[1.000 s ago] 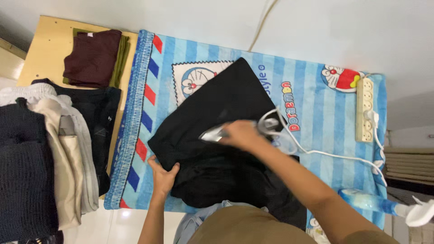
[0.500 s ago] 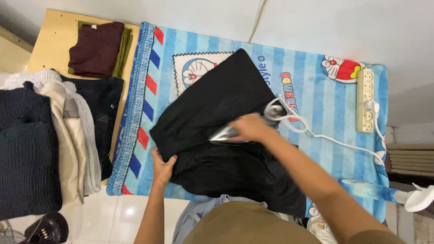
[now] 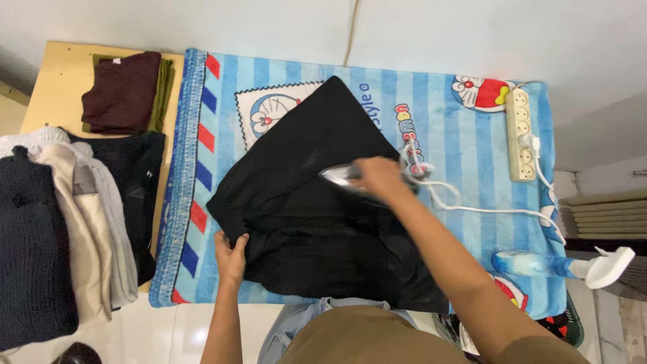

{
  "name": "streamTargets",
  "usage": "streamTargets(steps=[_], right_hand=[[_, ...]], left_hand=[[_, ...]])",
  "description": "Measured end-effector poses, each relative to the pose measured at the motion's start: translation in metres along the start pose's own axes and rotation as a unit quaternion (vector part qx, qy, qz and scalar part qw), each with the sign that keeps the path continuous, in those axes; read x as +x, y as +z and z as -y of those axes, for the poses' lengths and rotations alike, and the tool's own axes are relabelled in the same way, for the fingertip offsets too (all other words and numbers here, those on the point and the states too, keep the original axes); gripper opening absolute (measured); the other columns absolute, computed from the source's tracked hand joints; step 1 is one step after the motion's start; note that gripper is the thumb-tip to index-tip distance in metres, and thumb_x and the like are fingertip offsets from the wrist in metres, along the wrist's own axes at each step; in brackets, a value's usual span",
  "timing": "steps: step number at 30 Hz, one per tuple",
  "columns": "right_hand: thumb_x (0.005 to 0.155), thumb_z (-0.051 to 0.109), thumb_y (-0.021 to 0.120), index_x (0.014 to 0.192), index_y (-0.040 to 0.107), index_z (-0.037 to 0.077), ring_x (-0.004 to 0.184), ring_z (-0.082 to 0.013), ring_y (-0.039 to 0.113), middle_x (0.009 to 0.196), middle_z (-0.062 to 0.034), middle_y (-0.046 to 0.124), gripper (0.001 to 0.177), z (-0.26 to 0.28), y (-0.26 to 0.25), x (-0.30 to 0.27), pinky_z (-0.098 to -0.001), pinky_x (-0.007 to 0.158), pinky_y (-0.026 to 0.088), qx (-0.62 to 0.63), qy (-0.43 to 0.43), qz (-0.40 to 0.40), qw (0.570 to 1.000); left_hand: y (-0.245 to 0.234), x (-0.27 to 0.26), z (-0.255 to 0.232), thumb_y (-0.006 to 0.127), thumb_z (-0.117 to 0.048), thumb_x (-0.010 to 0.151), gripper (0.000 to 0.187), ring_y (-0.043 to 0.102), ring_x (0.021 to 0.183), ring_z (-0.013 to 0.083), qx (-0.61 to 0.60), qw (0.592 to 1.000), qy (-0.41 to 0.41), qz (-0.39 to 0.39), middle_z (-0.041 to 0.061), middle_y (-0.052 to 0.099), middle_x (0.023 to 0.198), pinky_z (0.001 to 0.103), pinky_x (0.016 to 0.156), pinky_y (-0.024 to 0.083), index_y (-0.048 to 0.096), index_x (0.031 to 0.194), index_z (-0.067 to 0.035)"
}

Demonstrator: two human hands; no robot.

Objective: The person irons several garments on a table covered with a Doraemon towel. They spray water on a beige shirt, a black long-sleeve top, and black shorts, then iron each item and fold it. The person retrieves clothes from a laundry basket and places the finished items on a stack.

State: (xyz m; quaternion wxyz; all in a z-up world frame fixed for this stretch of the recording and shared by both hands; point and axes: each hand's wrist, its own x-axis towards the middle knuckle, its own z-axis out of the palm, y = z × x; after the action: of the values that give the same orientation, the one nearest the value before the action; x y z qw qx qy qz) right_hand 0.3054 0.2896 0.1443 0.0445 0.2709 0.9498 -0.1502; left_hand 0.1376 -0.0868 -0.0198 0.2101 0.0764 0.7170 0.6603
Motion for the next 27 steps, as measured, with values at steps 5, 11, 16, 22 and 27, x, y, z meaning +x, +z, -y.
streamTargets(steps=[5, 11, 16, 22, 27], right_hand=[[0.082, 0.040, 0.079, 0.104, 0.082, 0.020, 0.092, -0.0362, 0.073, 0.097, -0.0124, 0.077, 0.030, -0.114, -0.031, -0.045, -0.0487, 0.082, 0.057, 0.040, 0.190, -0.110, 0.975], [0.089, 0.042, 0.077, 0.111, 0.070, 0.003, 0.096, -0.0487, 0.068, 0.101, -0.0285, 0.072, 0.045, -0.234, -0.047, -0.076, -0.0568, 0.079, 0.053, -0.049, 0.324, -0.226, 0.917], [0.107, 0.031, 0.084, 0.116, 0.064, 0.001, 0.087, -0.0273, 0.067, 0.105, -0.0116, 0.068, 0.037, -0.313, -0.033, -0.093, -0.0437, 0.081, 0.053, 0.292, 0.191, -0.517, 0.782], [0.094, 0.023, 0.077, 0.138, 0.044, 0.014, 0.095, -0.0105, 0.064, 0.119, -0.0008, 0.059, 0.056, -0.329, 0.025, -0.083, -0.0388, 0.068, 0.063, 0.576, 0.212, -0.477, 0.629], [0.098, 0.018, 0.086, 0.123, 0.042, 0.008, 0.087, -0.0171, 0.064, 0.111, -0.0088, 0.062, 0.051, -0.252, 0.025, -0.056, -0.0365, 0.073, 0.055, 0.466, 0.242, -0.579, 0.624]], left_hand=[[0.005, 0.005, -0.023, 0.075, -0.019, 0.087, 0.050, 0.065, 0.103, 0.0204, -0.008, 0.996, -0.084, 0.022, 0.014, 0.068, 0.117, 0.032, 0.093, 0.051, 0.052, 0.125, 0.005], [0.019, -0.001, -0.059, 0.076, -0.016, 0.085, 0.050, 0.068, 0.103, 0.0260, -0.058, 0.975, -0.209, 0.057, 0.017, 0.069, 0.118, 0.037, 0.090, 0.055, 0.056, 0.125, 0.008], [0.035, -0.003, -0.089, 0.070, -0.011, 0.087, 0.056, 0.066, 0.114, 0.0277, -0.103, 0.964, -0.196, 0.147, 0.019, 0.065, 0.129, 0.038, 0.097, 0.054, 0.050, 0.136, 0.007], [0.080, 0.023, -0.108, 0.072, -0.006, 0.090, 0.091, 0.028, 0.150, 0.0269, 0.056, 0.976, 0.024, 0.207, 0.018, 0.026, 0.164, 0.035, 0.120, 0.026, 0.013, 0.159, 0.002], [0.098, 0.029, -0.135, 0.071, -0.008, 0.081, 0.097, 0.032, 0.150, 0.0264, 0.028, 0.942, 0.072, 0.328, 0.016, 0.031, 0.165, 0.036, 0.119, 0.028, 0.016, 0.161, -0.004]])
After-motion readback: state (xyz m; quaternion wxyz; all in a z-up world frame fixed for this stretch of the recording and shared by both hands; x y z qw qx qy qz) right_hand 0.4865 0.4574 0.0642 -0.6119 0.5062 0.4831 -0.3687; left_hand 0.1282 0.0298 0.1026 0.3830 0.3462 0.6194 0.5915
